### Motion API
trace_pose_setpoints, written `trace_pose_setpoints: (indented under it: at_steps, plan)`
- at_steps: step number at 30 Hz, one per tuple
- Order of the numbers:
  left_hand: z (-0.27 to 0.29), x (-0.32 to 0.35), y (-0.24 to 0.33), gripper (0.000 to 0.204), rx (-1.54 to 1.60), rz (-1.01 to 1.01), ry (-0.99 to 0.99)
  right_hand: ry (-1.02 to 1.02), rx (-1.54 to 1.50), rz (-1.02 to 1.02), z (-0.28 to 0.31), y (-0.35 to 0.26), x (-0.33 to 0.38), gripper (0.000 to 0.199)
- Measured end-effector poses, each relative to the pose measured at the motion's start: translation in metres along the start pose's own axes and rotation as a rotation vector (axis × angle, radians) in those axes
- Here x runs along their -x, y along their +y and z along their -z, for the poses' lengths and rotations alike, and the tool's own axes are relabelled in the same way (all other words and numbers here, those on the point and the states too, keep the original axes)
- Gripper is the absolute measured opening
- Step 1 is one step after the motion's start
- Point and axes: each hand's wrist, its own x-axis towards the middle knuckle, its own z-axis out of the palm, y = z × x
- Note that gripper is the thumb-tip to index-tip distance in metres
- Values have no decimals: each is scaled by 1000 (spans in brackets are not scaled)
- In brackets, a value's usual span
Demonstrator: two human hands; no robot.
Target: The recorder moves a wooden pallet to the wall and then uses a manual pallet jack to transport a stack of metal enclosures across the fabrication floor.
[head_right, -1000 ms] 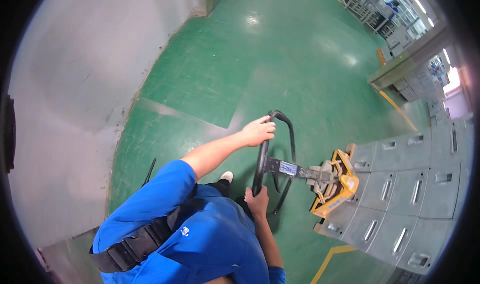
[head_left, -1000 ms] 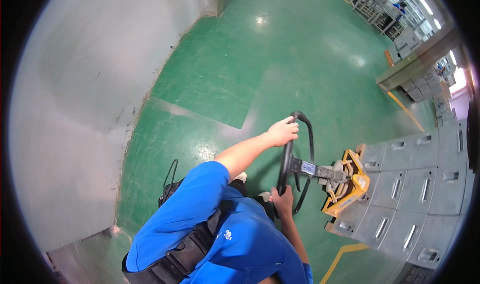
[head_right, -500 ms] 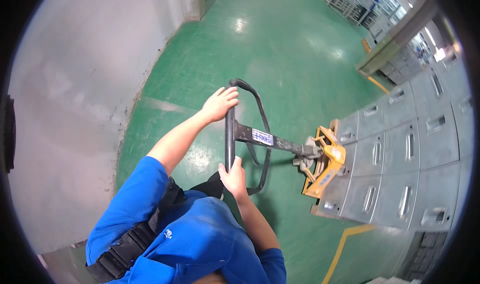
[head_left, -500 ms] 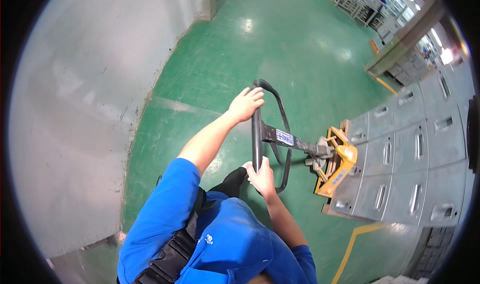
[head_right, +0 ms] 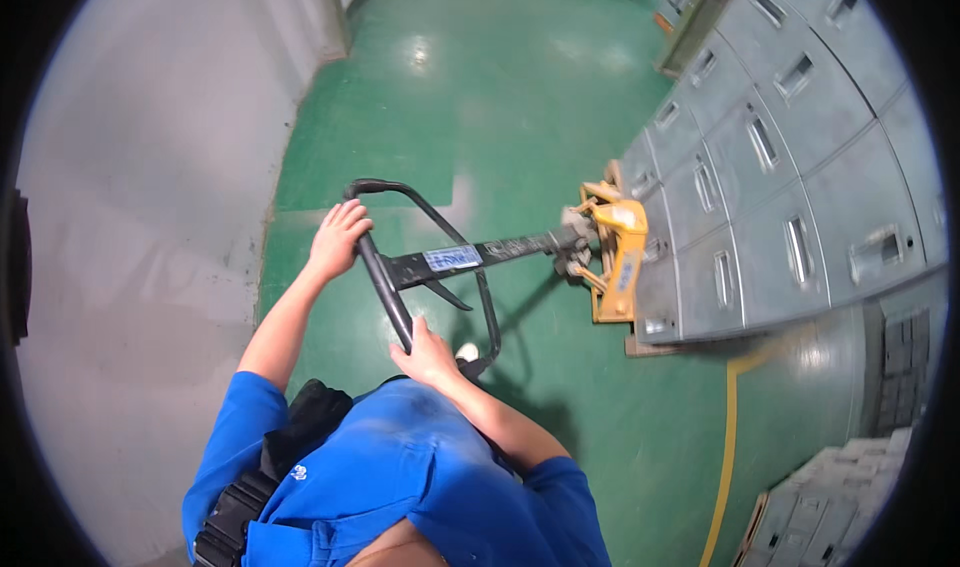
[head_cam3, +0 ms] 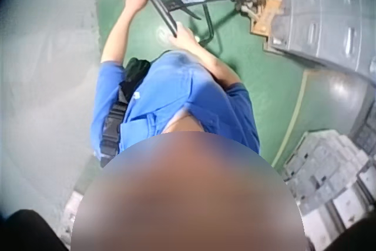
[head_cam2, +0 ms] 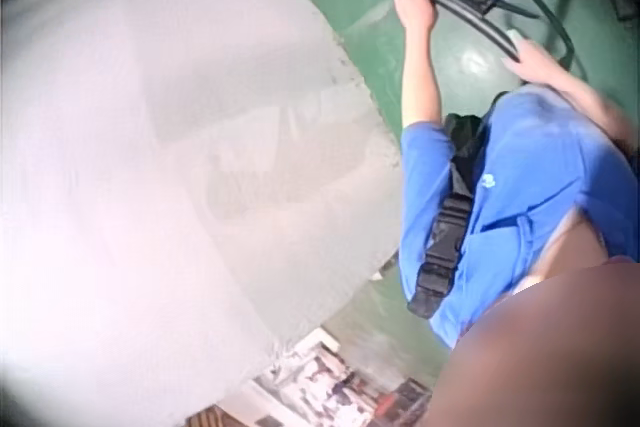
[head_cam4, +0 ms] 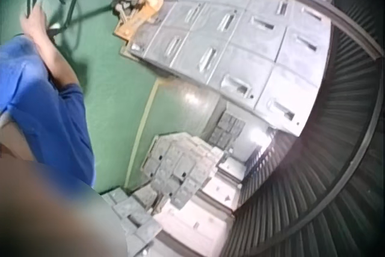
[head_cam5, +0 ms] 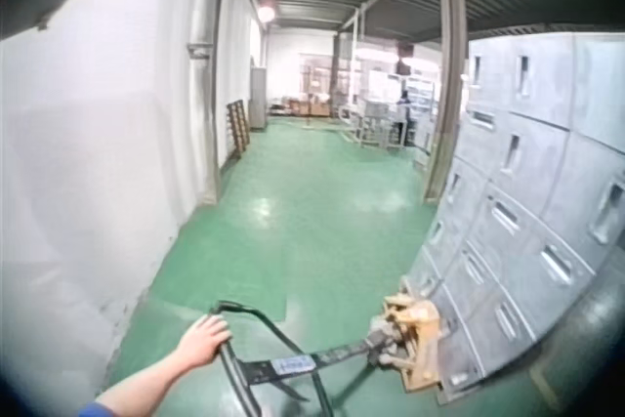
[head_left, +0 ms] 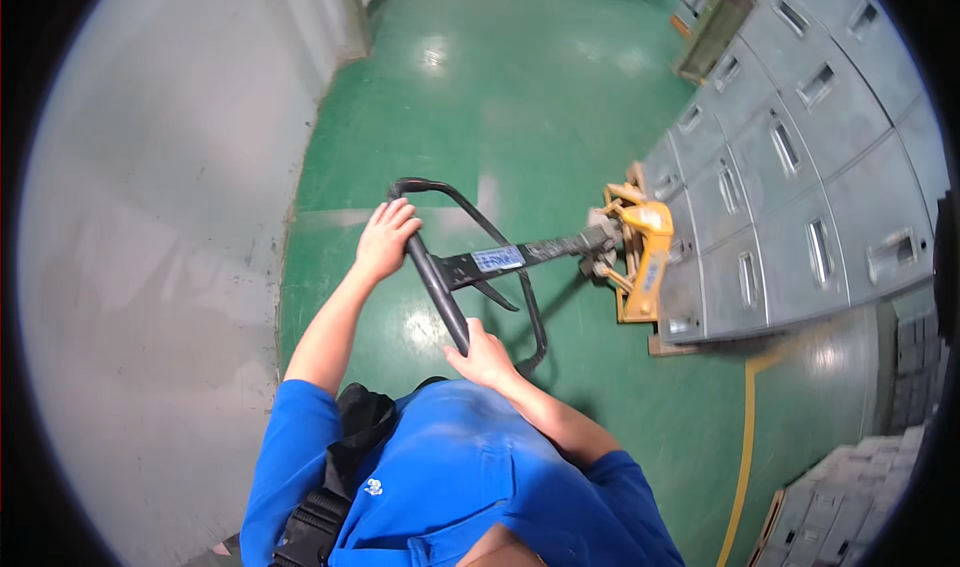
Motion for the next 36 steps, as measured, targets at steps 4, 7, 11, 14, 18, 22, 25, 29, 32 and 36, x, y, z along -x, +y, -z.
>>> trace_pose_setpoints:
  at_steps: [4, 7, 11, 14, 18, 22, 25, 29, 32, 36]
  plan:
    - [32, 10, 27, 36, 23, 18, 4, -13, 52, 75, 21, -3, 30, 46]
    - [50, 12, 19, 38, 15, -1, 30, -52, 58, 50, 27, -21, 33, 47]
    - [52, 6, 14, 42, 72, -23, 1, -4, 88, 65, 30, -20, 29, 45]
    - [54, 14, 3, 45, 90, -53, 23, -78, 102, 52, 33, -30, 28, 45]
    - [52, 12, 23, 46, 141, -81, 55, -82, 134, 64, 48, -19, 42, 45]
    - [63, 17, 54, 46, 168, -106, 50, -138, 175, 45, 69, -7, 69, 42]
    - [55, 31, 88, 46, 188, -112, 60, -108, 287, 100, 77, 26, 94, 43]
    - [66, 56, 140, 47, 258, -122, 13, -143, 315, -15, 100, 46, 146, 41]
    - [74, 69, 159, 48, 275, -179, -56, -71, 377, -61, 102, 55, 177, 37]
    - [61, 66, 135, 39, 254, -246, -130, -11, 422, -39, 103, 51, 190, 39]
